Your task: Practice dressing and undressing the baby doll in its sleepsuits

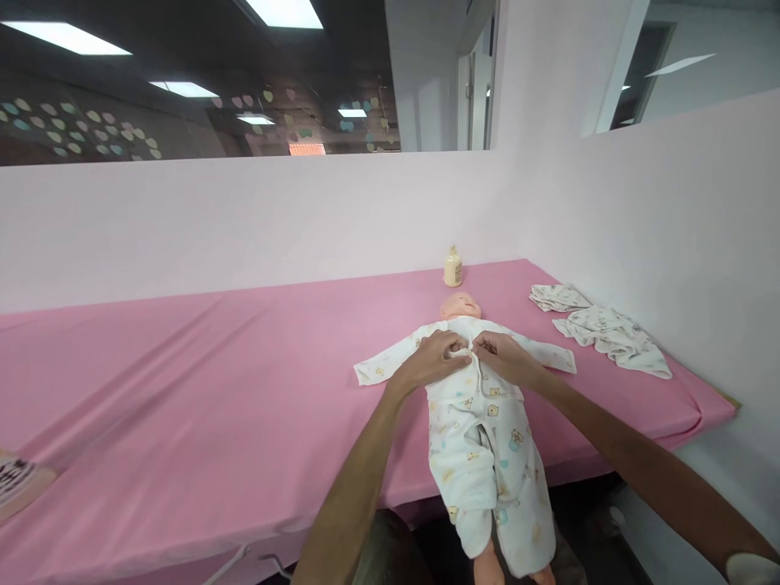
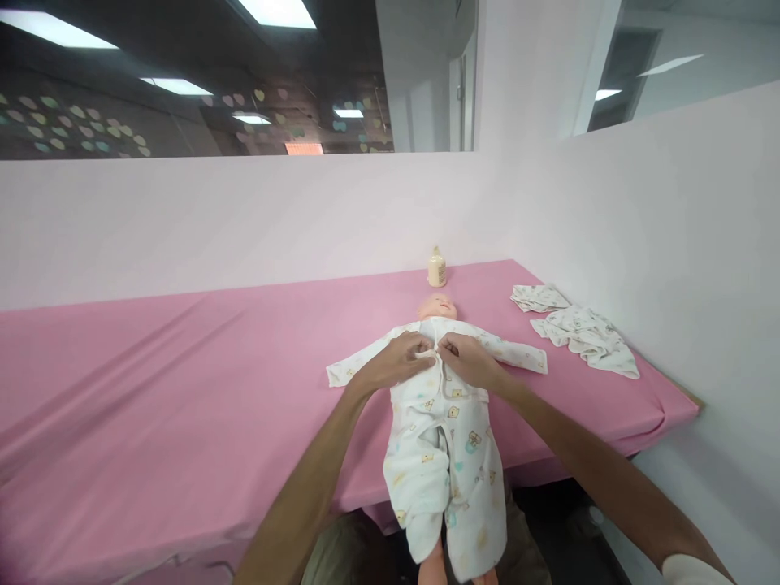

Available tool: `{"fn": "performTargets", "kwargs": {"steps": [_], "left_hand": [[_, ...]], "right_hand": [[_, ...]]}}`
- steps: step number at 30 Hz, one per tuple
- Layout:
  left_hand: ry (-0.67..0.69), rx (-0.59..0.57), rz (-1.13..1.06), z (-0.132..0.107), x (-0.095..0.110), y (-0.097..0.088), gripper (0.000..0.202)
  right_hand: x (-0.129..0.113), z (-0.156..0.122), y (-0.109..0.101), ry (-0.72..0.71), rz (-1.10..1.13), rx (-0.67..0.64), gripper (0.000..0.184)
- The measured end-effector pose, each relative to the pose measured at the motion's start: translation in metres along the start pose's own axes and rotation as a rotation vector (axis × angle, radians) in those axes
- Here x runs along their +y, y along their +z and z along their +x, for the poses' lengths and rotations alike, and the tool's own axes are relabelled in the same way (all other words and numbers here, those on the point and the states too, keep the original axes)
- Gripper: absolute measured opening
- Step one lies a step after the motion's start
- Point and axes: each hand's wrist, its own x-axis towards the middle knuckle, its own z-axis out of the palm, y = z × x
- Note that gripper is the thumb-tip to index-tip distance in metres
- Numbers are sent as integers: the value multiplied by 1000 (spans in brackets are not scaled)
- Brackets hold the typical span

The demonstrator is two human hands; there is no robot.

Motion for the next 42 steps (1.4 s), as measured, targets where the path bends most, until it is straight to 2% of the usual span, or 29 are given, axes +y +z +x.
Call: {"fn": "performTargets", "kwargs": {"steps": [4, 9, 13, 15, 18, 20, 23, 26, 28, 31, 34, 36, 39, 42], "left_hand": [[32, -9, 115, 2, 5, 4, 26], [30, 15, 195, 0, 7, 5, 15], [121, -12, 38, -5, 10, 1, 24], [88, 18, -39, -7, 9, -5, 23], [-74, 113, 2, -9, -2, -17, 19], [-225, 146, 146, -12, -17, -28, 20], [-524, 144, 408, -21, -47, -50, 20], [-695, 145, 443, -33, -72, -71, 17], [-748, 149, 441, -38, -80, -78, 15], [-675, 166, 351, -33, -83, -70, 24], [-508, 190, 221, -15, -78, -44, 40], [-491, 191, 329, -4, -74, -24, 41], [-524, 223, 586, 6, -68, -3, 32], [-558, 263, 686, 3, -65, 4, 26]], "right_hand": [[-2, -4, 4, -73, -122, 35, 16], [1, -7, 7, -104, -175, 94, 15], [7, -7, 8, -66, -195, 142, 16], [11, -7, 5, -3, -183, 182, 15], [21, -10, -10, 142, -119, 254, 16], [34, -12, -28, 236, -103, 337, 15], [63, -18, -62, 371, -149, 477, 15], [97, -24, -86, 513, -313, 476, 15], [112, -25, -90, 524, -445, 457, 12], [108, -19, -72, 337, -514, 496, 30], [69, 1, -36, 76, -459, 432, 35], [33, 20, -10, -95, -451, 264, 34], [-14, 52, 26, -293, -535, -63, 34], [-36, 83, 53, -339, -709, -290, 29]]}}
